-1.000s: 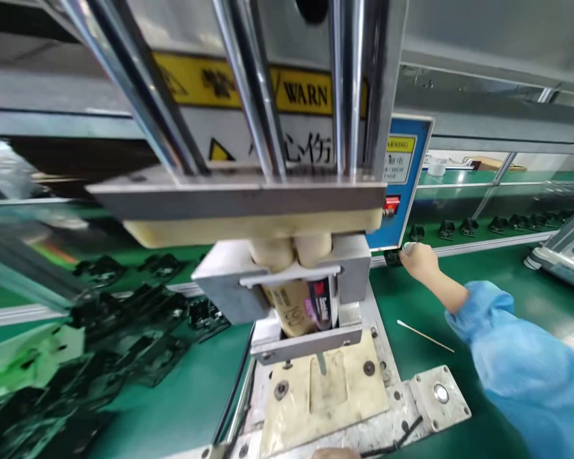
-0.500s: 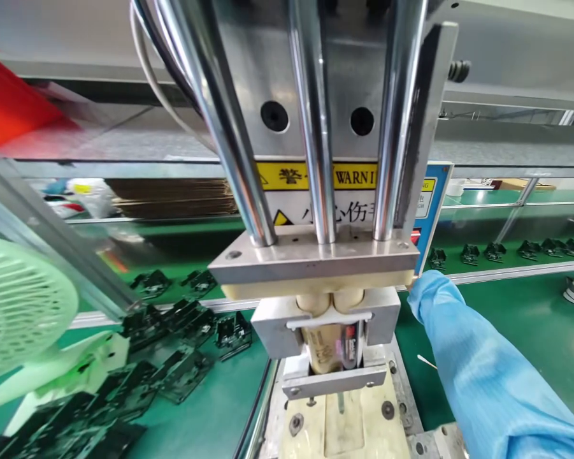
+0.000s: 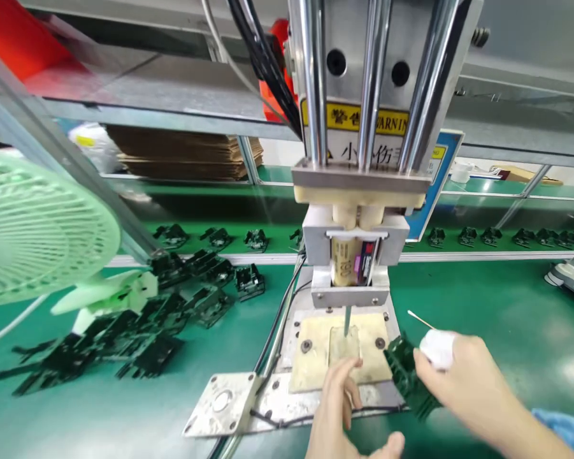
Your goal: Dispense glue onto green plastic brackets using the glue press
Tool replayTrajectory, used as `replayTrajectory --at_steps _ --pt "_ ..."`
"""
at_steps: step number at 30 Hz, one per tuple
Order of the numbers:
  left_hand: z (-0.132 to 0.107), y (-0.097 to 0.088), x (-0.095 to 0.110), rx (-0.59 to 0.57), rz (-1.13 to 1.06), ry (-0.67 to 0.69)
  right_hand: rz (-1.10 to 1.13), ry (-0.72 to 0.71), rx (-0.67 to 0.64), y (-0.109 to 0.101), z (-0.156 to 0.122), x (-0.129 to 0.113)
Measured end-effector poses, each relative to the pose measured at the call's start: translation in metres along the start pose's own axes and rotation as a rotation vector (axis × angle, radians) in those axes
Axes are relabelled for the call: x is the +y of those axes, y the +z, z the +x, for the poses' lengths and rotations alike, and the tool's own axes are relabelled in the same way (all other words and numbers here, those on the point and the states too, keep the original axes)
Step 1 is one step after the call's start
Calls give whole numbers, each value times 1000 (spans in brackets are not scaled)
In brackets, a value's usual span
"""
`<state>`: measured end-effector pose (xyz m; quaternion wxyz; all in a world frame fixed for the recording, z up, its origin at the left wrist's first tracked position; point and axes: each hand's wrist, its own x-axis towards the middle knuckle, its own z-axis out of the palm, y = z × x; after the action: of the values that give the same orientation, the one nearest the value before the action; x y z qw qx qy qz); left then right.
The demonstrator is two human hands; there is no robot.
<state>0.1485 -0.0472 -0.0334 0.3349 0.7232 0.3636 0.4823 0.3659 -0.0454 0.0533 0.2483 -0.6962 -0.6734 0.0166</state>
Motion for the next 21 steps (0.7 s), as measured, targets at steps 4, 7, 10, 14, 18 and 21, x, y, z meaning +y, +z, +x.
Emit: replayTrajectory --at_steps 4,7,10,14,18,21 --pt "1 1 26 -86 -52 -192 206 -77 204 19 -60 -32" --pt "14 -11 43 -119 -75 -483 398 16 174 25 -72 -43" --pt "41 -31 45 -174 -269 -756 560 86 65 18 -75 -39" --pt "85 -56 32 -278 -466 -943 615 234 122 7 -78 -26" --pt "111 -65 17 -315 -448 -892 601 345 143 6 -83 -15" --pt "114 -62 5 -278 -390 -792 551 482 216 9 -87 -5"
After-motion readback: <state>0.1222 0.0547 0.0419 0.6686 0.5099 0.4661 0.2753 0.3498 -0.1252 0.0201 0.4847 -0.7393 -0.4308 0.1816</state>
